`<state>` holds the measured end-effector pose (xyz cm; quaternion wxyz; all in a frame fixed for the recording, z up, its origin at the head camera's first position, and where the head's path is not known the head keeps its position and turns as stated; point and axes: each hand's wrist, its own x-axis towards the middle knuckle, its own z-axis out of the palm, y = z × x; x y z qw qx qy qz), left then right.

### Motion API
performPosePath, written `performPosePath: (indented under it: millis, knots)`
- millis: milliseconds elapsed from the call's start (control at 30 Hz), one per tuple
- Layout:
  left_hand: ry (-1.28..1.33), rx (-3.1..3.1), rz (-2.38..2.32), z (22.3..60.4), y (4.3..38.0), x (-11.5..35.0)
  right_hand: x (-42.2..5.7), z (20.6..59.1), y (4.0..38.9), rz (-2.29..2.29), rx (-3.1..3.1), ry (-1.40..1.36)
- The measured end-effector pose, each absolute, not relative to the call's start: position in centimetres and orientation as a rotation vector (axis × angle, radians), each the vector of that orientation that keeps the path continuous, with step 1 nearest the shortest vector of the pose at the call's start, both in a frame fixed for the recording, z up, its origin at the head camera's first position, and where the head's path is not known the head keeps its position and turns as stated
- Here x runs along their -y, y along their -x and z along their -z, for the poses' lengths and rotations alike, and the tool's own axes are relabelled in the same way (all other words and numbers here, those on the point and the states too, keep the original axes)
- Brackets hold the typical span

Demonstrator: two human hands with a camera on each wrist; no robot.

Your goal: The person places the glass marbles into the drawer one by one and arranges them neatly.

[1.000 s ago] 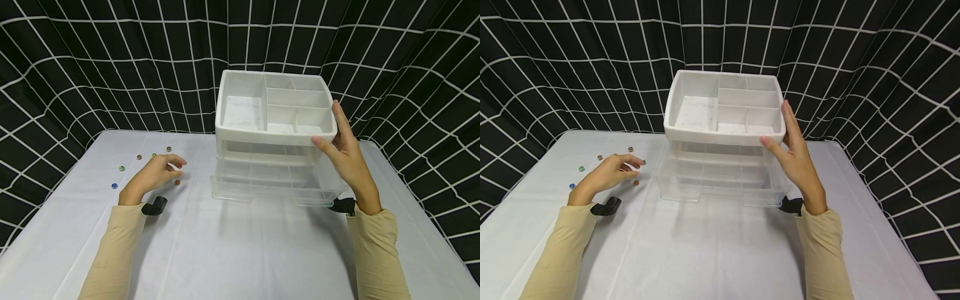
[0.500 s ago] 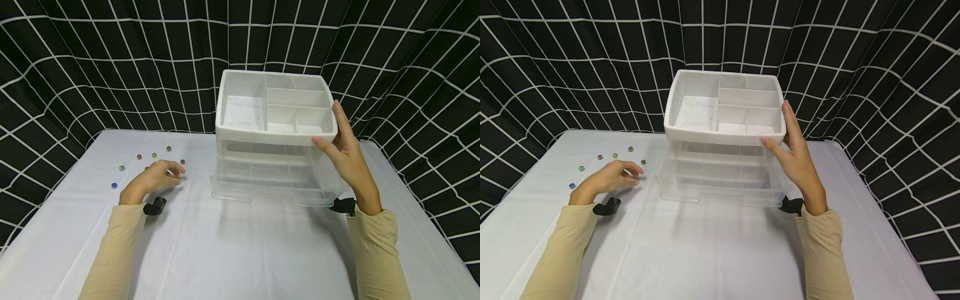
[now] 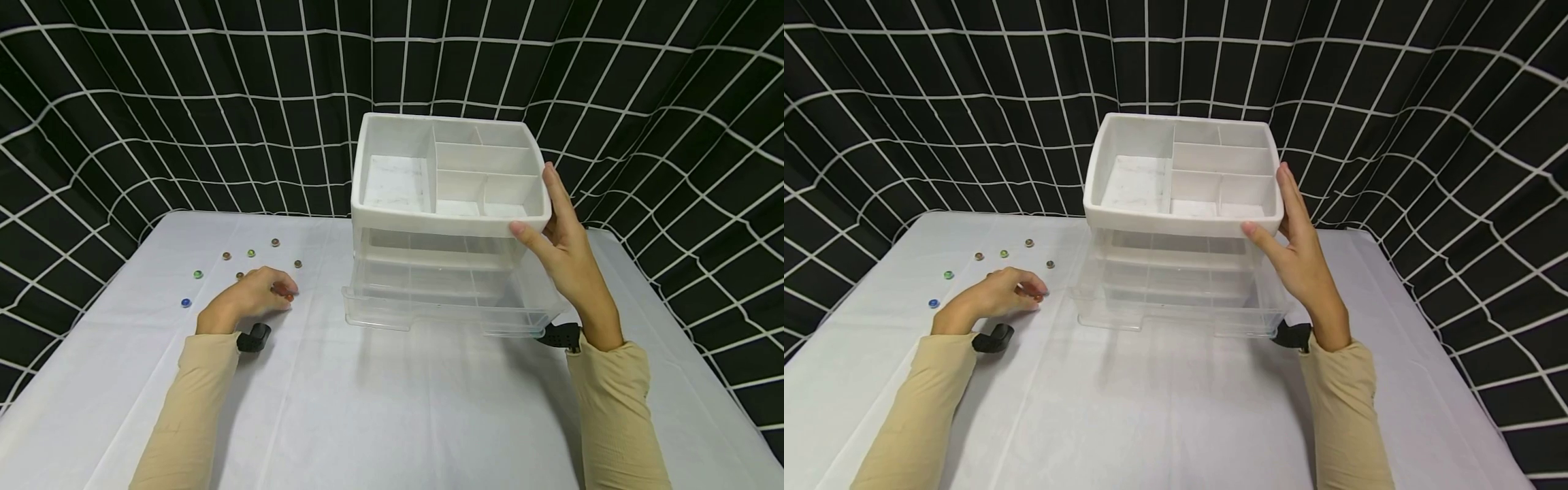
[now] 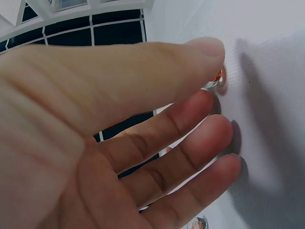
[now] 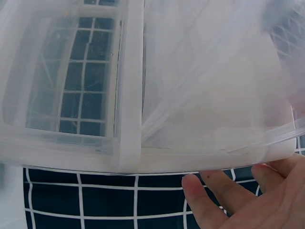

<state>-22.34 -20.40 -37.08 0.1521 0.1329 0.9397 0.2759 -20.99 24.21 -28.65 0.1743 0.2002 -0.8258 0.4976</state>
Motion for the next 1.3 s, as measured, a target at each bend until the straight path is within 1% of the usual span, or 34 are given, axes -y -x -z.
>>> performPosePath:
  millis: [400, 967, 1300]
  knots:
    - [-0.329, -2.722, -0.737, 37.72, 22.72, 20.11, -24.20, 28.59, 20.95, -1.413, 2.334, -0.572]
    - [-0.399, -2.768, -0.783, 37.77, 22.67, 20.14, -24.13, 28.66, 21.00, -1.444, 2.325, -0.568]
    - [-0.406, -2.777, -0.886, 37.76, 22.98, 20.49, -24.16, 28.69, 21.02, -1.441, 2.331, -0.563]
